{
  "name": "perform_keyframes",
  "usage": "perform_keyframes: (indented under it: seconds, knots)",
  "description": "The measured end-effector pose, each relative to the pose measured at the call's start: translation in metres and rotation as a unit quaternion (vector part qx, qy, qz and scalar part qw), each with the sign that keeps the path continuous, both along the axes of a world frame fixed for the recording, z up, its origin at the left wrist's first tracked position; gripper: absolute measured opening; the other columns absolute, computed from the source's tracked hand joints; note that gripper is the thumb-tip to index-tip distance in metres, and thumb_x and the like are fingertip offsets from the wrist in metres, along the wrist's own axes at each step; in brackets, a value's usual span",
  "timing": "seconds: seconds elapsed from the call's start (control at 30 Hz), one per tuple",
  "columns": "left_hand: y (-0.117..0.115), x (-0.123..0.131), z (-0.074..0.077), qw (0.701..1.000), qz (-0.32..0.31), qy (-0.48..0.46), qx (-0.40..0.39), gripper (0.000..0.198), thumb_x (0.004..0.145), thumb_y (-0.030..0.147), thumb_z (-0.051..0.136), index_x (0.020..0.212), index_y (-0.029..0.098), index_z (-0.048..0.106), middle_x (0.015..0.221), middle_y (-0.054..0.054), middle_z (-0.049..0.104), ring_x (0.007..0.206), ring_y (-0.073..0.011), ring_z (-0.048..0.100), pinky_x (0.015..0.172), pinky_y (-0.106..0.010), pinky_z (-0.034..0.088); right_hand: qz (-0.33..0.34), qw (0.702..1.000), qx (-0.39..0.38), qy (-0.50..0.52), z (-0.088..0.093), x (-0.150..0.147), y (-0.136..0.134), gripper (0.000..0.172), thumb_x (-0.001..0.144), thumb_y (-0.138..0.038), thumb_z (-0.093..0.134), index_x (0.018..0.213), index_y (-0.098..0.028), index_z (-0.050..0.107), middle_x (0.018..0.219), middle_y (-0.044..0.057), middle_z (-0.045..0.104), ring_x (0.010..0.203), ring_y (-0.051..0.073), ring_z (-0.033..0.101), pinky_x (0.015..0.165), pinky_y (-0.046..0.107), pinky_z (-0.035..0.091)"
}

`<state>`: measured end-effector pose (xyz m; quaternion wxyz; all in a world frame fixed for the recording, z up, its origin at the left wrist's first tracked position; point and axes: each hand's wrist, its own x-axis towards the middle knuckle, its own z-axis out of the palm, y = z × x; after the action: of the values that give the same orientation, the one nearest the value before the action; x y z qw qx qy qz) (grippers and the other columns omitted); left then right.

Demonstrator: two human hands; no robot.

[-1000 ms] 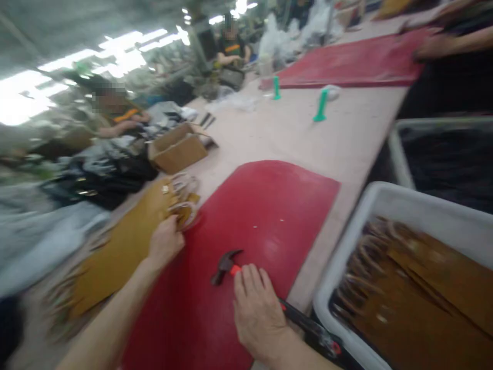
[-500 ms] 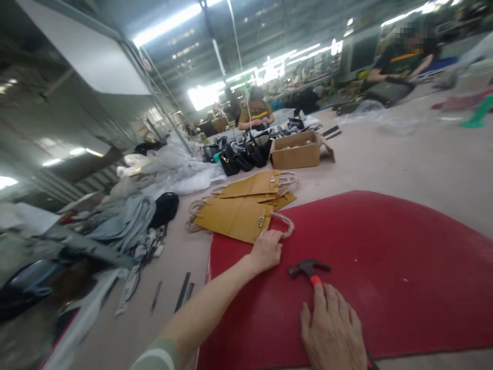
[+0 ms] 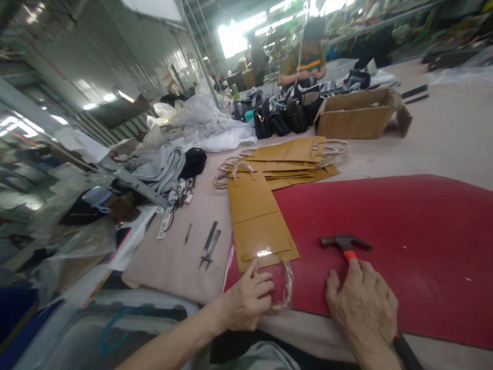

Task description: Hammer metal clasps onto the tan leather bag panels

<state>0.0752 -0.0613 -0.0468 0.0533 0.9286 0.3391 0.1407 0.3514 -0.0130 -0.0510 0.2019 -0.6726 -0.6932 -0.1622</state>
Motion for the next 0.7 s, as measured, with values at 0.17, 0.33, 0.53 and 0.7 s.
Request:
perform_keyframes:
  seconds: [0.17,0.33,0.53,0.7]
  knots:
    - [0.015,-0.029,0.016,0.990,-0.117,0.066,-0.033,0.017,0.083,0.015,0.054,0.095,0.019,0.065,0.121,-0.015,0.068,0.127,-0.0289,0.058,0.126,-0.064,0.011,-0.005,1.000,-0.016,0.014,0.002,-0.004,-0.001,0.052,0.092,-0.035,0.054,0.134,-0.004,0.050,0.121,0.024,0.061,0.102,0.035,0.058,0.079,0.042,0.040]
    - [0.016,-0.027,0.016,0.977,-0.208,0.052,-0.018,0.015,0.079,0.017,0.058,0.091,0.017,0.067,0.122,-0.017,0.067,0.129,-0.0344,0.056,0.124,-0.067,0.015,-0.012,1.000,-0.024,0.006,0.003,-0.005,-0.001,0.050,0.095,-0.038,0.052,0.132,-0.004,0.052,0.121,0.023,0.062,0.101,0.035,0.057,0.078,0.042,0.039]
    - [0.015,-0.018,0.005,0.967,-0.253,-0.009,-0.023,0.015,0.086,0.019,0.054,0.082,0.024,0.067,0.113,-0.010,0.071,0.119,-0.0265,0.061,0.127,-0.055,0.018,0.001,1.000,-0.011,0.025,-0.003,-0.004,0.000,0.055,0.093,-0.038,0.053,0.135,-0.003,0.052,0.122,0.026,0.062,0.102,0.038,0.058,0.077,0.045,0.040]
    - [0.041,-0.008,0.010,0.941,-0.340,-0.004,-0.002,0.026,0.095,0.037,0.056,0.073,0.028,0.066,0.093,-0.007,0.072,0.092,-0.0235,0.064,0.111,-0.044,0.041,-0.015,0.999,-0.030,0.023,-0.001,-0.007,0.002,0.055,0.096,-0.042,0.049,0.134,-0.002,0.054,0.123,0.027,0.063,0.104,0.040,0.058,0.079,0.046,0.040]
